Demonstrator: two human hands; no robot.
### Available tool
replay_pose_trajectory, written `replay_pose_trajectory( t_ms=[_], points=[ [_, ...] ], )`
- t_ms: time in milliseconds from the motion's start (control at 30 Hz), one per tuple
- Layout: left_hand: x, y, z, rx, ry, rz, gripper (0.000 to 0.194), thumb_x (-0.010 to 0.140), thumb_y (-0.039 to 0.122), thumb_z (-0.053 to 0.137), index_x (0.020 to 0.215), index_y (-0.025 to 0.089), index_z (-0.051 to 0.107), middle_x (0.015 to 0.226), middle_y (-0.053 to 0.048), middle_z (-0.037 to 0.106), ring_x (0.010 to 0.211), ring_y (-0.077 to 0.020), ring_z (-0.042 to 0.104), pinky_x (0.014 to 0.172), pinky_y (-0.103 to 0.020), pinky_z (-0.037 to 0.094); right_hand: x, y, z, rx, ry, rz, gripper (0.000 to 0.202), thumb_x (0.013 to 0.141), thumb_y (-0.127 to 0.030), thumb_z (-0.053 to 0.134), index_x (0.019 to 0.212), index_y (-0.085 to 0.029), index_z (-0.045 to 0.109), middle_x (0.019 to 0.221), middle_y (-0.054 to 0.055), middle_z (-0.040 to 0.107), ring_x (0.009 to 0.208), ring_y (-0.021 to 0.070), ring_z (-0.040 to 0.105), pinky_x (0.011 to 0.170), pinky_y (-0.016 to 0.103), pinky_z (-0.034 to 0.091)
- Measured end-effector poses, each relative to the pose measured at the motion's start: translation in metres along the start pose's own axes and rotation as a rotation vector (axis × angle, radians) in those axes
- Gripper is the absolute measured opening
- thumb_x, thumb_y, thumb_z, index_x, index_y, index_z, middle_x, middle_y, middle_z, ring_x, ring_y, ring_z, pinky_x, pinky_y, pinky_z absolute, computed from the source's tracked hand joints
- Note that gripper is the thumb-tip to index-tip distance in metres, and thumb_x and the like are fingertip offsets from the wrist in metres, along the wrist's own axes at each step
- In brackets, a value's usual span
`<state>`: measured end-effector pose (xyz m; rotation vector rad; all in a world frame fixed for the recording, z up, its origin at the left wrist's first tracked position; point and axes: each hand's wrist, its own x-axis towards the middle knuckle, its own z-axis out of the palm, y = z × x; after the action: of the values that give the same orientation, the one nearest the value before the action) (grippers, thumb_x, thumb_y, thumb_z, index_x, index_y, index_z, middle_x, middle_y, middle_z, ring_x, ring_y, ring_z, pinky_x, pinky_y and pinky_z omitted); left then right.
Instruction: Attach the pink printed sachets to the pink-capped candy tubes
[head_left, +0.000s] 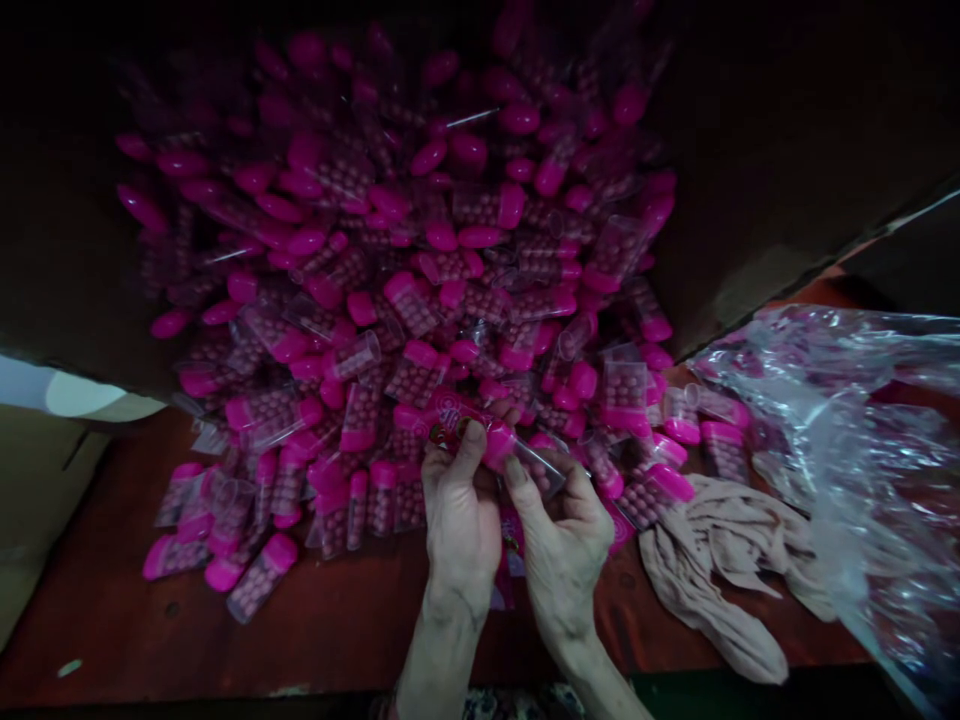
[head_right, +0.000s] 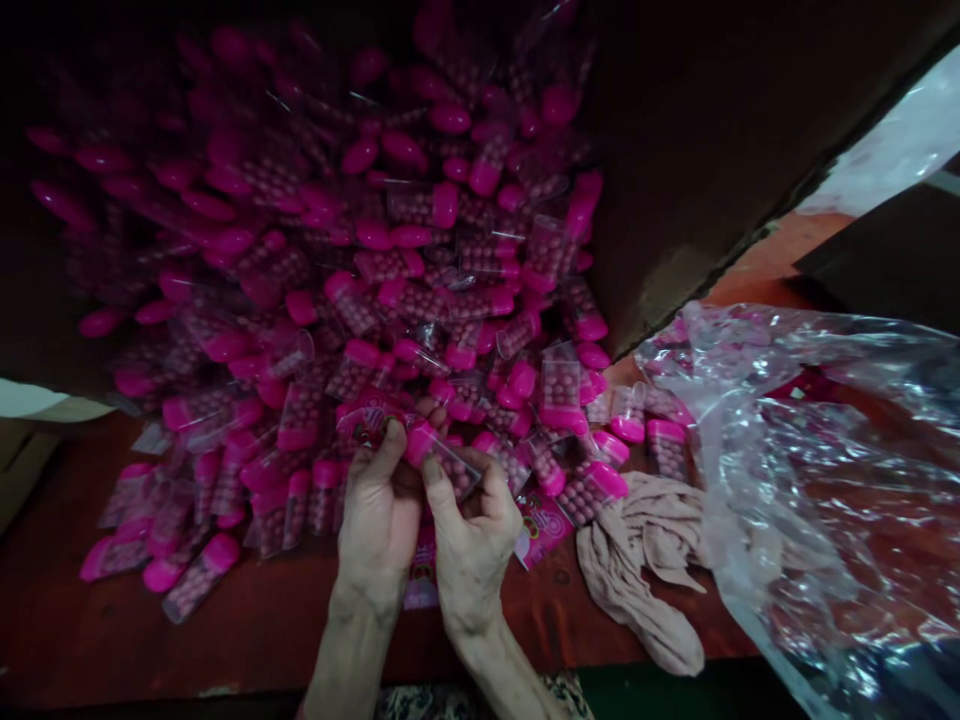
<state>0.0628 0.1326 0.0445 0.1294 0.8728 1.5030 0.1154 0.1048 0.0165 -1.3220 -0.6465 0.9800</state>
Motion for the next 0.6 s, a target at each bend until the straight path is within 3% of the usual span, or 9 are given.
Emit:
replay_pose_trajectory(
  t_ms=[200,333,467,600],
  points=[
    [0.004,0.001,-0.002,0.035,-0.086,-0.051,0.022,0.077,0.029,0.064,0.092,0.014,0.068,0.095,-0.012,0.071,0.091,-0.0241,0.066,0.075,-0.033,0.051,0.001,-0.008,-0.002,0.092,-0.077,0.097,0.021,0.07,-0.033,0.071,0.084,-0.019,0.064,0.07,-0.002,0.065,0.062,0.0104,0.058,0.059,0.021,0.05],
    [-0.001,0.002,0.004,0.067,-0.084,-0.016,0.024,0.073,0.034,0.067,0.087,0.014,0.069,0.094,-0.013,0.072,0.089,-0.0255,0.066,0.074,-0.034,0.052,-0.006,-0.001,-0.004,-0.043,0.009,-0.012,0.022,0.068,-0.032,0.073,0.084,-0.018,0.065,0.064,-0.003,0.062,0.059,0.0104,0.056,0.058,0.021,0.049],
    [-0.003,0.004,0.006,0.101,-0.092,-0.053,0.027,0.07,0.038,0.07,0.082,0.014,0.07,0.086,-0.011,0.072,0.078,-0.024,0.068,0.064,-0.031,0.053,-0.011,0.002,-0.004,-0.094,0.082,-0.113,0.024,0.066,-0.03,0.075,0.083,-0.017,0.066,0.063,-0.003,0.061,0.056,0.0098,0.055,0.057,0.021,0.048],
    [0.0,0.005,-0.002,0.155,-0.21,-0.149,0.036,0.068,0.046,0.069,0.079,0.012,0.07,0.083,-0.013,0.072,0.068,-0.022,0.067,0.048,-0.025,0.048,-0.007,-0.004,0.001,0.056,0.085,-0.025,0.023,0.066,-0.031,0.075,0.082,-0.017,0.066,0.062,-0.004,0.06,0.052,0.0077,0.054,0.052,0.018,0.048]
  ],
)
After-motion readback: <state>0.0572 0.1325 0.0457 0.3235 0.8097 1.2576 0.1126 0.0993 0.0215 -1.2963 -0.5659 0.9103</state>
